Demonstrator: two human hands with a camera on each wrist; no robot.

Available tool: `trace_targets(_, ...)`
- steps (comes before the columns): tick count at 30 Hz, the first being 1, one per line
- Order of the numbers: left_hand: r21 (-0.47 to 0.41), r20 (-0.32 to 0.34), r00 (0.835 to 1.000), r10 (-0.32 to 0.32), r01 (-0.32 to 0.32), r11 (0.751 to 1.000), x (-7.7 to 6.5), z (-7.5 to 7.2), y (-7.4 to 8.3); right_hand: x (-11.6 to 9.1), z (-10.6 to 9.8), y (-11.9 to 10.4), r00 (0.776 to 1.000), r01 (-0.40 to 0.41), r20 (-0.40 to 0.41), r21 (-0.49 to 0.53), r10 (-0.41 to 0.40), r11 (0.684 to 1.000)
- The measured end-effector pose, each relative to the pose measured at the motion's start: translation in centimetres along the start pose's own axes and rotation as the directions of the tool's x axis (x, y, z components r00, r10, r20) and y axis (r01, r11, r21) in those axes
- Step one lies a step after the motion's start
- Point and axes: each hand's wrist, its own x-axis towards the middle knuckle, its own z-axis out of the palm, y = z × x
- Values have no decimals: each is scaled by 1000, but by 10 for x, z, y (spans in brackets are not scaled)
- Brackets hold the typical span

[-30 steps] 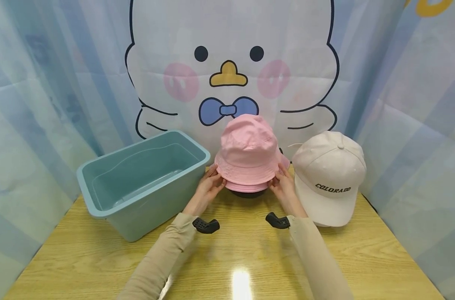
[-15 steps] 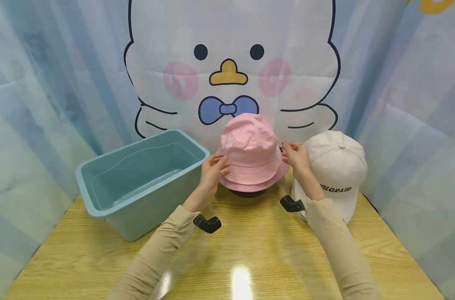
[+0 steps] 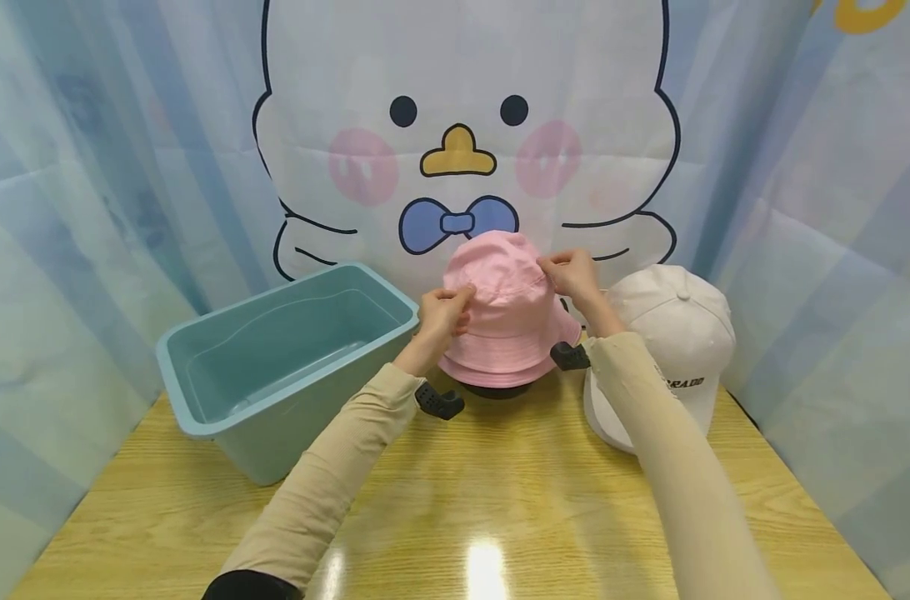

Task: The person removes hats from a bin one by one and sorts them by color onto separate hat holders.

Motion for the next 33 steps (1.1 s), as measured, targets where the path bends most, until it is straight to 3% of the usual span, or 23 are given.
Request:
trace_targets(6,-76,-6,994,-107,106,991,7,1,1,1,11,1,997,40,-64,-28,-42,999)
trace_targets(15,-108,28,995,-96,99,989,11,1,3,3,18,-2,979,90,-173,-110,-108,990)
trace_targets(19,-146,70,991,-113,122,982,9,0,5,5,6,0,991,30,-134,30,-26,999)
trace_targets(22,-183,97,987,-127,143,973,8,-2,6,6,-7,2,995,-51,-71,206,67,977)
trace_targets(24,-190,106,986,-131,150,970,7,-3,6,5,-13,2,993,-99,-28,271,111,958)
trace_targets(28,-161,118,984,-137,155,975,5,-3,8,6,-12,1,991,-135,23,221,133,966)
trace_targets(33,-126,122,981,-153,168,978,7,-4,7,7,-6,-1,994,-107,33,110,104,988)
